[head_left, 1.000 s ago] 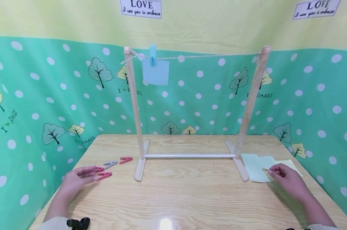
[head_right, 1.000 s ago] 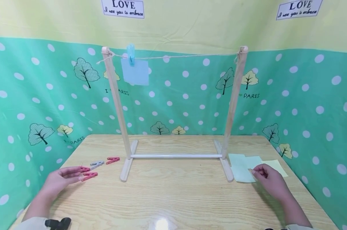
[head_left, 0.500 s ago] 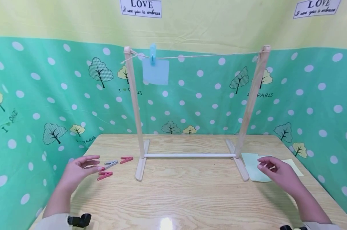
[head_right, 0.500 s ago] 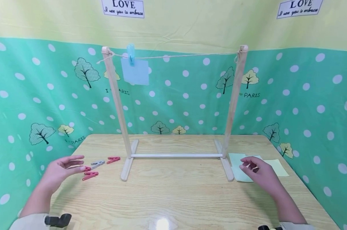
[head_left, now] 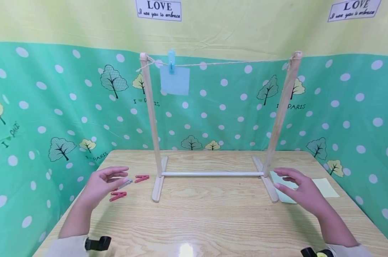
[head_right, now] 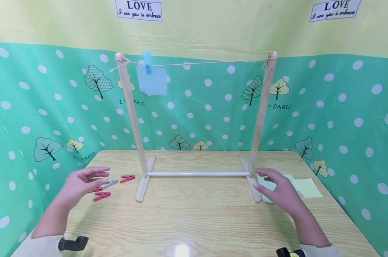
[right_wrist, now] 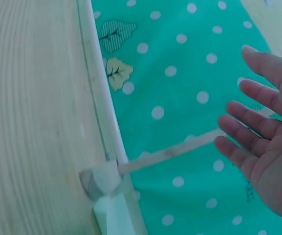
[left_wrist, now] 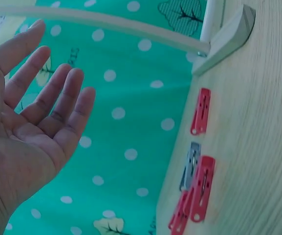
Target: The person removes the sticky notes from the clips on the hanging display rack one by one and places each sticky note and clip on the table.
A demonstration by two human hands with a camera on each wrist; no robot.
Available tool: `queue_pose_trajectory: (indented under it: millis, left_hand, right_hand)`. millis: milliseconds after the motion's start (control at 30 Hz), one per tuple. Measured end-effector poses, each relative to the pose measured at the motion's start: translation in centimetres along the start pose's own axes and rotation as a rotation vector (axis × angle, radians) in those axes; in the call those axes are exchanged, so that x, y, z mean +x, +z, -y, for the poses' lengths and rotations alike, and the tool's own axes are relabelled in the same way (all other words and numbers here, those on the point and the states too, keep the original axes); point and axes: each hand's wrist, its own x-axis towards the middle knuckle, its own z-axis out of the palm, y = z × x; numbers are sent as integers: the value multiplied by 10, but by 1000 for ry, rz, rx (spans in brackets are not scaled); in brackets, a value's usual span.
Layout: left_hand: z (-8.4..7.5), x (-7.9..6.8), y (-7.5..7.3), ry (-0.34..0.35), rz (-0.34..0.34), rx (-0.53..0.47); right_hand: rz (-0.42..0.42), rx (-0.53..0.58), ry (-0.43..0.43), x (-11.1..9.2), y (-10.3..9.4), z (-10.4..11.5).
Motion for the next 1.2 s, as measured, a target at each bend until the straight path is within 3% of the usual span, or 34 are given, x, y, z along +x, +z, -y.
queue_pose_trajectory:
  millis: [167,433,667,1200]
  left_hand:
    - [-15,2,12,60,12,-7]
    - [-30,9,28,163,46,-125]
    - [-45,18,39,232,48,-121]
    - [-100,46,44,364,85,-143]
  right_hand:
    - [10,21,-47,8,8,9]
    - [-14,102,-128,22,16,26]
    - [7,103,-169,36,22,41]
    - [36,181,-221,72,22,69]
